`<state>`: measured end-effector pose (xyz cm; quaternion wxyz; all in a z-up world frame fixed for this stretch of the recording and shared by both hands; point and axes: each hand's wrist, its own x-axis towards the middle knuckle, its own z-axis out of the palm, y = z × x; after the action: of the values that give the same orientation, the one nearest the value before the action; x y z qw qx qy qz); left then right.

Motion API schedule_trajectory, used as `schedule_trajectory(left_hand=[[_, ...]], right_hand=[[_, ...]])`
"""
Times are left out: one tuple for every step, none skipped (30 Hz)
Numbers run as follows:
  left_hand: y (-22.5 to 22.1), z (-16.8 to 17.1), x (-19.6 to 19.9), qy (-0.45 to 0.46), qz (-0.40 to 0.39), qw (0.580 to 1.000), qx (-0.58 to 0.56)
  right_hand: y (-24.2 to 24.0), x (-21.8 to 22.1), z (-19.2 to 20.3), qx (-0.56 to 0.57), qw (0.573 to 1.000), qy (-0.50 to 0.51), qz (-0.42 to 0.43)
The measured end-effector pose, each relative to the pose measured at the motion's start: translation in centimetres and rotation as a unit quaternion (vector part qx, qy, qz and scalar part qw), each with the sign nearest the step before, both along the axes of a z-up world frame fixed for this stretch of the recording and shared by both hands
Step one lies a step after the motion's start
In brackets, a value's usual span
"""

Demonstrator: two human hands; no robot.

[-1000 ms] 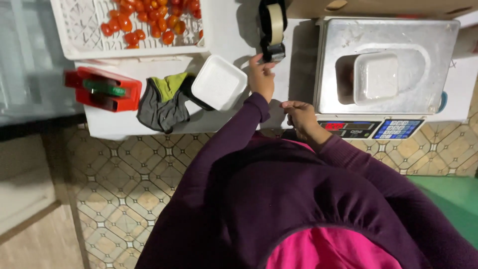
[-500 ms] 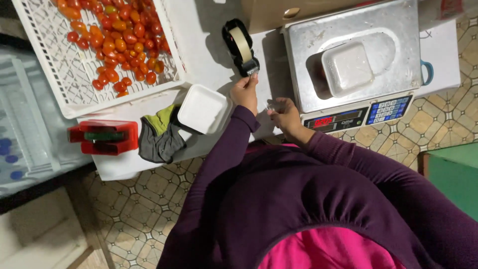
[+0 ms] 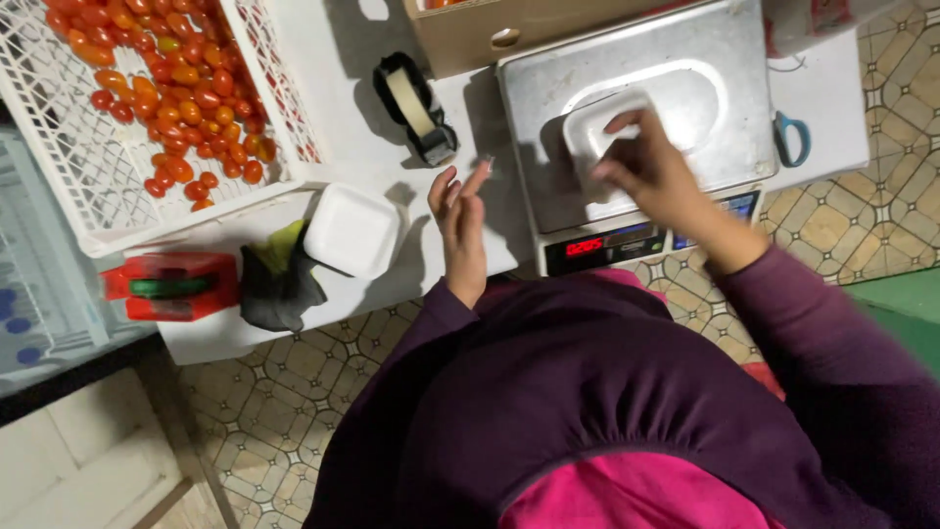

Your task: The person packages tomatoes by placing them into white trays, weighing each tray on a scale, and sealing the trays with green tape.

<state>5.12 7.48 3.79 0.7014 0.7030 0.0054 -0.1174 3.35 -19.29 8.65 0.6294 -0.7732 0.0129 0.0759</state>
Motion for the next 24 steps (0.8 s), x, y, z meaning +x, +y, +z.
schedule_trajectory(left_hand=[[-1.3,-0.4,-0.4,-0.081,-0.02,0.995,0.054],[-2.7,-0.7,-0.8,-0.16,-0.041,0.98,0.107],[-4.1,-0.7,-1.1,-0.159,-0.035,0.981,0.108],[-5.5,-0.6,-1.5,-0.156,-0.064,0.976,0.136],[-6.8,-0.7,-1.9,-0.152,-0.093,0.97,0.166],[-7.5,-1.0,-2.0,-0.151,-0.087,0.97,0.168],[-8.4,-1.3,-2.1,-0.167,-0.099,0.957,0.217],[-9.2,-1.6,-2.1,-0.182,-0.11,0.94,0.266],[-9.7,-1.7,-2.2,-0.179,-0.105,0.94,0.271],[-10.2,-1.7,-2.2,-0.156,-0.1,0.941,0.284],[-10.5,-1.7,-2.2,-0.133,-0.097,0.941,0.297],[-10.9,-1.6,-2.3,-0.131,-0.095,0.939,0.302],[-11.1,-1.5,-2.3,-0.107,-0.086,0.94,0.313],[-11.3,-1.4,-2.3,-0.084,-0.076,0.94,0.323],[-11.7,-1.5,-2.4,-0.083,-0.074,0.939,0.327],[-11.9,-1.5,-2.6,-0.072,-0.064,0.938,0.332],[-12.0,-1.6,-2.7,-0.06,-0.051,0.938,0.338],[-12.1,-1.5,-2.7,-0.059,-0.047,0.937,0.341],[-12.2,-1.4,-2.7,-0.047,-0.048,0.937,0.343],[-12.3,-1.3,-2.8,-0.036,-0.049,0.937,0.345],[-12.4,-1.4,-2.6,-0.035,-0.045,0.936,0.347],[-12.4,-1.6,-2.5,-0.033,-0.047,0.936,0.347],[-12.5,-1.6,-2.5,-0.031,-0.049,0.936,0.346],[-12.5,-1.6,-2.3,-0.03,-0.046,0.936,0.348]], right_hand=[[-2.8,1.1,1.1,-0.038,0.998,0.024,0.033],[-5.5,2.3,2.2,-0.077,0.994,0.047,0.066],[-6.8,3.2,3.4,-0.077,0.993,0.047,0.072],[-8.1,4.2,4.5,-0.104,0.986,0.101,0.083],[-9.2,5.1,5.3,-0.129,0.975,0.153,0.094],[-10.2,5.9,4.6,-0.129,0.975,0.152,0.1],[-11.1,6.8,4.0,-0.145,0.966,0.177,0.118],[-12.0,7.7,3.3,-0.162,0.956,0.201,0.136],[-12.4,8.4,2.9,-0.16,0.956,0.2,0.142],[-12.6,9.1,2.5,-0.166,0.951,0.207,0.16],[-12.8,9.7,2.1,-0.17,0.946,0.215,0.175],[-13.2,10.2,1.5,-0.166,0.946,0.214,0.179],[-13.4,10.6,0.8,-0.184,0.941,0.199,0.205],[-13.5,11.1,0.2,-0.202,0.934,0.183,0.23],[-13.4,11.4,0.5,-0.199,0.934,0.182,0.233],[-13.2,11.7,0.9,-0.193,0.93,0.204,0.238],[-12.9,12.1,1.3,-0.187,0.925,0.225,0.243],[-13.0,12.2,1.1,-0.185,0.924,0.224,0.248],[-13.0,12.4,0.9,-0.173,0.926,0.223,0.251],[-13.0,12.5,0.7,-0.162,0.927,0.223,0.254],[-13.1,12.7,0.5,-0.16,0.927,0.221,0.258],[-13.1,12.8,0.2,-0.154,0.926,0.224,0.26],[-13.2,12.9,0.0,-0.148,0.926,0.228,0.262],[-13.3,12.9,-0.7,-0.147,0.925,0.227,0.266]])
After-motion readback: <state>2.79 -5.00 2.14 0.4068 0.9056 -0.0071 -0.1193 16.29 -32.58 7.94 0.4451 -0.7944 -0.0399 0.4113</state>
